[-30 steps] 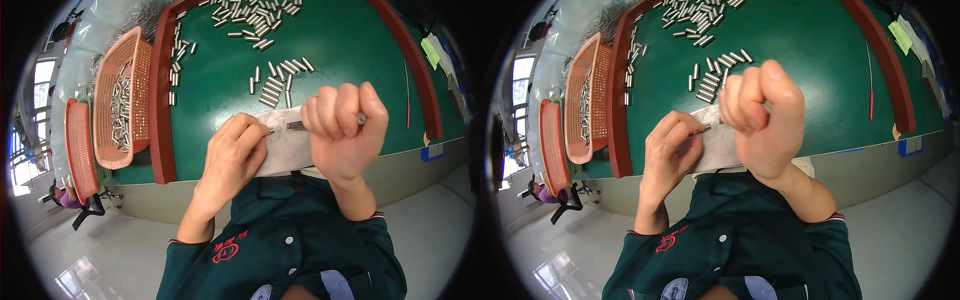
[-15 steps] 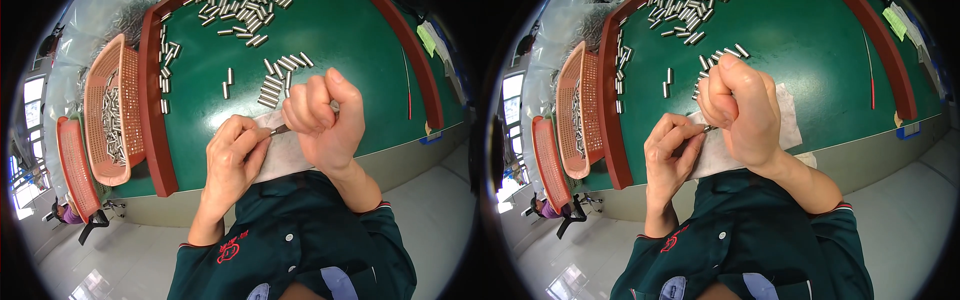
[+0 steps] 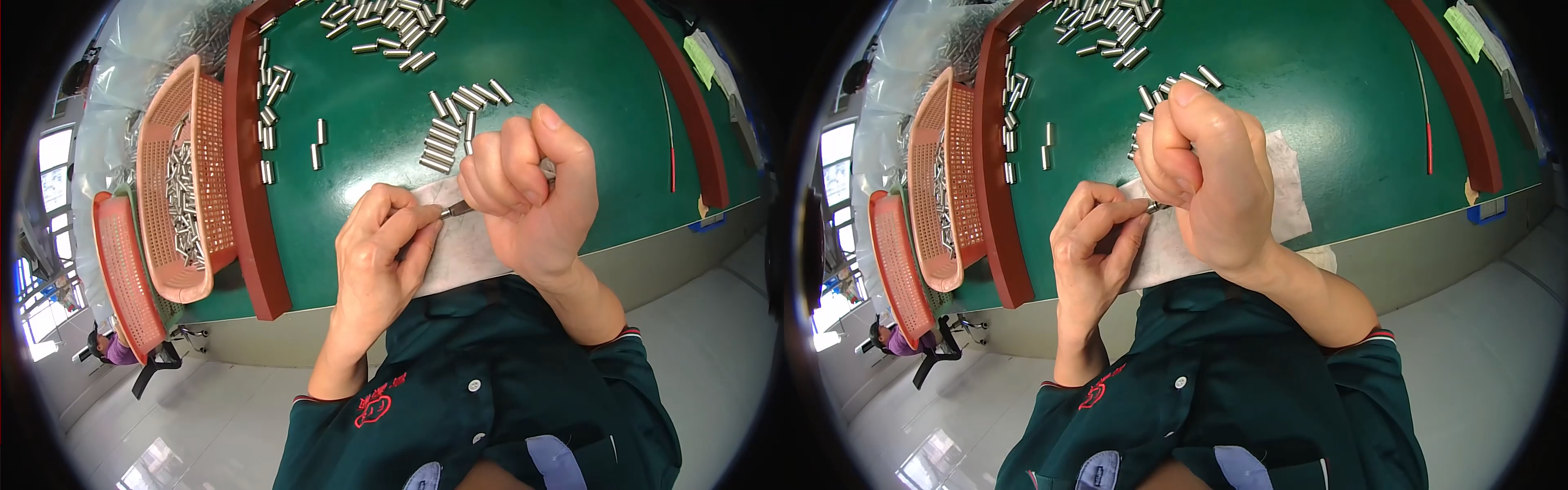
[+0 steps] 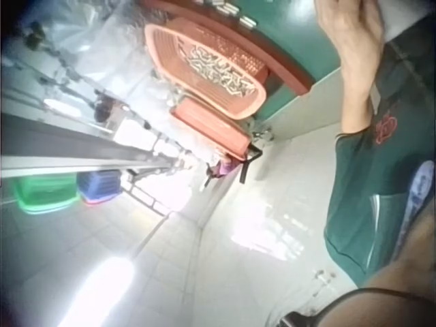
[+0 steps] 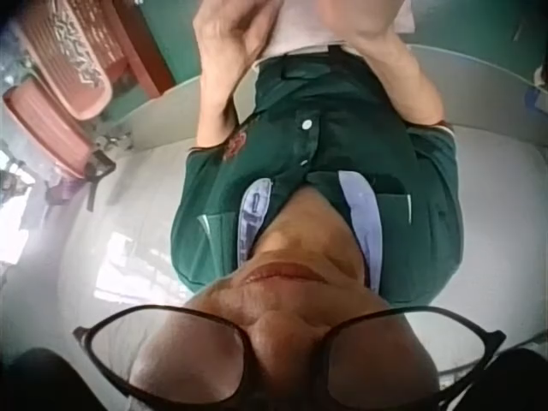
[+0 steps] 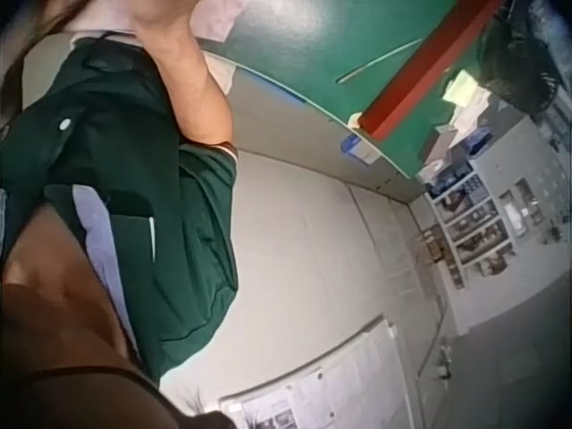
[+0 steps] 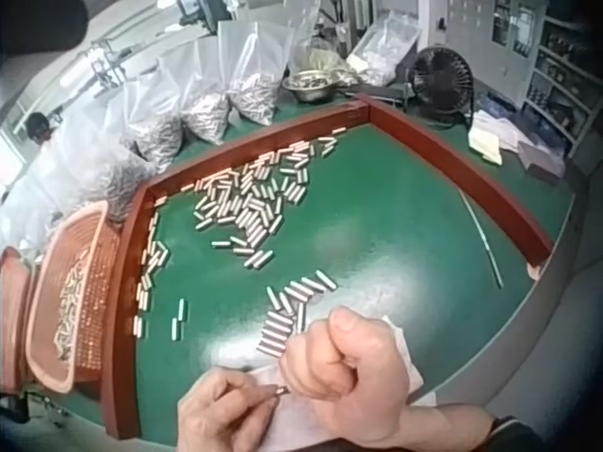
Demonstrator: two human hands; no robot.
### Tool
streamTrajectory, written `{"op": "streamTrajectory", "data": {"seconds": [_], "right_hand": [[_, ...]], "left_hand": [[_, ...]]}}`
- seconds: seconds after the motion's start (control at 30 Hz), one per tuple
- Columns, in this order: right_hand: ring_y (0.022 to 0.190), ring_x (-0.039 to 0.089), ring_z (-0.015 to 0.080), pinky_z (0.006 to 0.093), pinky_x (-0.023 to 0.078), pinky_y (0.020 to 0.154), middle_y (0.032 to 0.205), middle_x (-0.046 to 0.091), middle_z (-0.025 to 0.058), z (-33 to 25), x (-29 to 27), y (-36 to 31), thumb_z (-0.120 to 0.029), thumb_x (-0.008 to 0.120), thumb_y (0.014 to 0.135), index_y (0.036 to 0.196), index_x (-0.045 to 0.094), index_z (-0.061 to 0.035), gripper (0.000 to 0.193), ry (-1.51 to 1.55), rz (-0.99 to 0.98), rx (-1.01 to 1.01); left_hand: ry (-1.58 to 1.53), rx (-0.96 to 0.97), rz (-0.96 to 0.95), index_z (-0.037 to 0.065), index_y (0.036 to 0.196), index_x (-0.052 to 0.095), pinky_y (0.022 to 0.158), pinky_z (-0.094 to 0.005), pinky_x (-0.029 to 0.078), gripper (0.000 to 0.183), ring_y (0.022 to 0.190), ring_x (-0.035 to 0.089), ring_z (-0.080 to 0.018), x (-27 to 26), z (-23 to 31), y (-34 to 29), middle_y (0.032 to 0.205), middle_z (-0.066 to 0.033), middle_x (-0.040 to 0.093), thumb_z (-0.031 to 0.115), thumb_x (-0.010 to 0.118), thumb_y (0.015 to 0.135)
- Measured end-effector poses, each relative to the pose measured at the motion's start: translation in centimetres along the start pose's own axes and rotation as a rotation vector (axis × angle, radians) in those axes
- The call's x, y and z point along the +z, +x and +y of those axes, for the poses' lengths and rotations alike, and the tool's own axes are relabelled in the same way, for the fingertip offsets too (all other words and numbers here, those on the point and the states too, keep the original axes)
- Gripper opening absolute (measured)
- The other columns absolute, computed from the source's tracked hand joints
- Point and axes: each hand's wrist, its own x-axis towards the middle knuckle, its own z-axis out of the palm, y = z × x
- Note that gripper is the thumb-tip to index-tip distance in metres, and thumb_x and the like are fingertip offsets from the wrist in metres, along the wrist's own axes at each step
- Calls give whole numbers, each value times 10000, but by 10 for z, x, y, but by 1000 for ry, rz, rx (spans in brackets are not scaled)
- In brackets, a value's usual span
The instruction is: The recorder picks up small cylindrical metal components and uses a small tool to inspect or clean them at a factory workbench.
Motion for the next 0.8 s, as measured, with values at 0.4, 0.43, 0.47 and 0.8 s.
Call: {"op": "streamTrajectory", "data": {"seconds": [0.4, 0.43, 0.47, 0.8], "right_hand": [[401, 135, 79, 249, 157, 400, 421, 241, -31, 4, 1, 0, -297, 245, 905, 491, 244, -136, 444, -20, 12, 0], [399, 135, 80, 250, 158, 400, 422, 237, -33, 5, 1, -1, -298, 241, 908, 494, 247, -136, 444, -37, -4, -9], [399, 135, 80, 250, 158, 400, 422, 237, -33, 5, 2, -1, -298, 241, 908, 494, 247, -136, 444, -38, 1, -4], [401, 208, 83, 252, 189, 429, 436, 240, -47, 7, 5, -8, -327, 253, 917, 491, 277, -137, 467, -246, -85, 7]], "left_hand": [[-16, -4, -16, 4, 749, 615, 527, -303, 400, 153, 606, 500, -211, -1, -1, 3, 693, -66, 495, -47, 660, 612], [-26, -13, -27, 2, 745, 615, 524, -301, 399, 150, 603, 498, -210, -2, -1, 3, 686, -65, 490, -46, 660, 611], [-36, -22, -39, 0, 741, 614, 521, -299, 398, 147, 600, 497, -210, -2, -1, 4, 680, -65, 486, -46, 661, 610], [-93, 2, -47, -11, 724, 607, 478, -305, 385, 125, 552, 481, -212, -4, -6, 6, 621, -72, 441, -53, 658, 617]]}}
